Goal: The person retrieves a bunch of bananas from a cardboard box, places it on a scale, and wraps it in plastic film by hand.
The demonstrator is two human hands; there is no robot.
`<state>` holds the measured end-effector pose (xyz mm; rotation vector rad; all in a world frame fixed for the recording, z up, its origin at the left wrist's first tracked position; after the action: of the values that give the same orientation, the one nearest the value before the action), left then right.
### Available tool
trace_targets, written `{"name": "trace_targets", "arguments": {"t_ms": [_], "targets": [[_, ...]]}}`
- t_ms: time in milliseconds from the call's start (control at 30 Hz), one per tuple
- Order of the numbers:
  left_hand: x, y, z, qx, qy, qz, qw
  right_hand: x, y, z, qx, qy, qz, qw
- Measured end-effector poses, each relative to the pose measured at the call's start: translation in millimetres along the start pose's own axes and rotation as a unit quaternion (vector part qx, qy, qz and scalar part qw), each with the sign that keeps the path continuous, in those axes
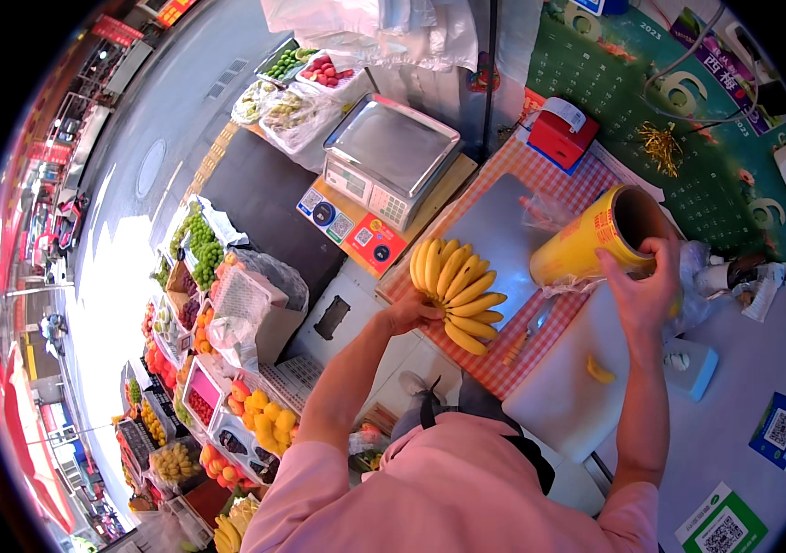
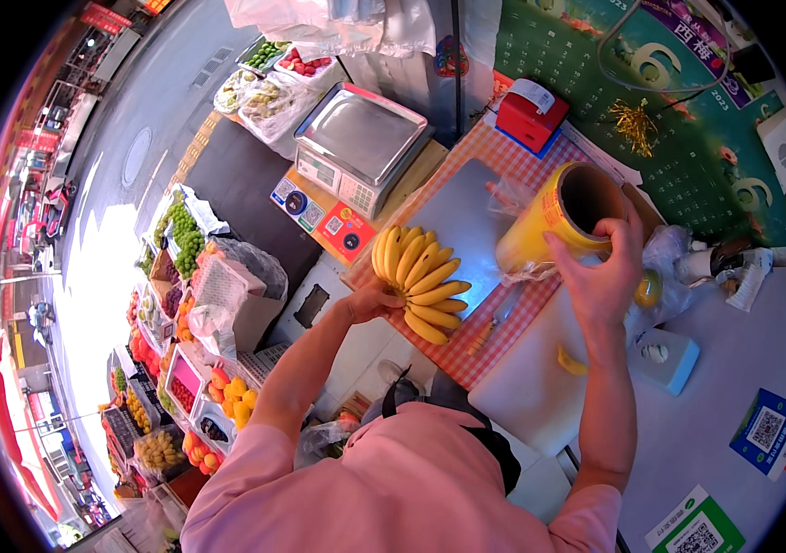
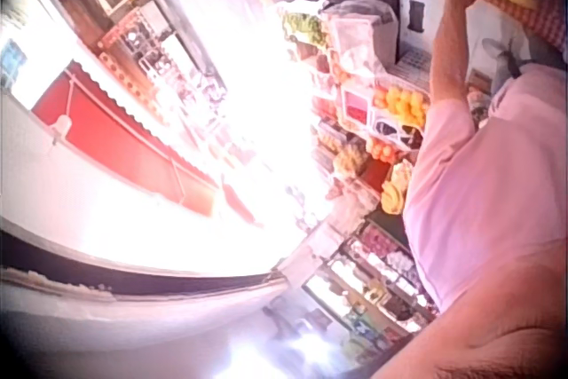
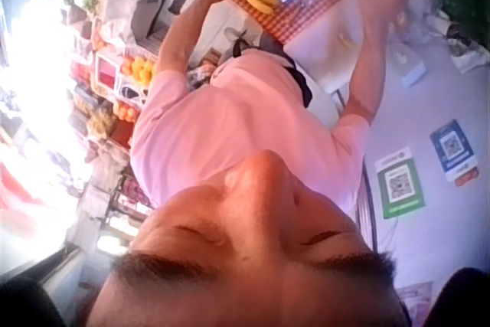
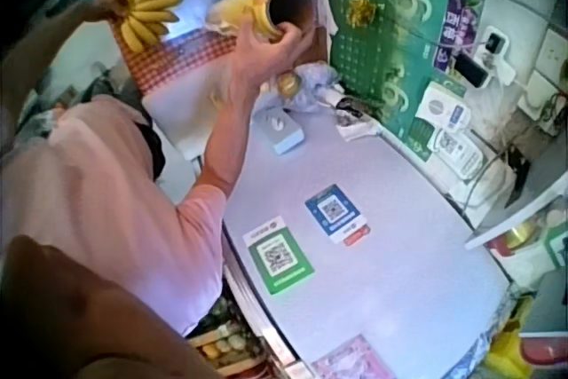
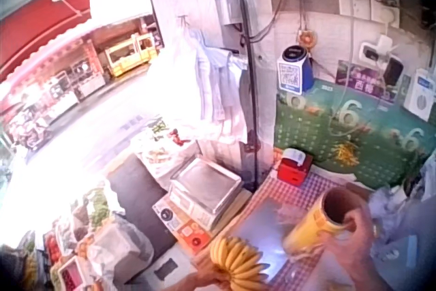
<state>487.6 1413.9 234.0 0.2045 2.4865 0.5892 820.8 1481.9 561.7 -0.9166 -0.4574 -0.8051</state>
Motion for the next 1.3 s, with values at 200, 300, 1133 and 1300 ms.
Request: {"name": "trace_targets", "arguments": {"t_ms": [200, 300, 1133, 1300], "targets": [[0, -19, -20, -0.037, 0.094, -0.012, 0.995, 5, 1, 3, 0.005, 0.006, -0.006, 1.000], [14, -36, -37, -0.059, 0.263, -0.046, 0.962, 19, -2, 8, 0.009, 0.034, 0.028, 0.999], [-179, -25, -231, -0.258, 0.201, -0.091, 0.941, -73, -151, -119, -0.184, -0.182, 0.883, 0.392], [-212, 54, -362, -0.567, 0.510, 0.232, 0.603, -69, -173, -132, -0.271, -0.216, 0.826, 0.444]]}}
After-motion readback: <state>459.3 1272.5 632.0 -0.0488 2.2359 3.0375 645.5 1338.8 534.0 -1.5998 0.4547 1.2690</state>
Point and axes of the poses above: each hand's wrist, its own z-axis towards the middle knuckle, its own x-axis out of the back of the hand, y = z × x, the point moved 7 cm from there along z, towards the middle knuckle, and after that the axes turned 12 degrees about x, right-handed, at the moved point
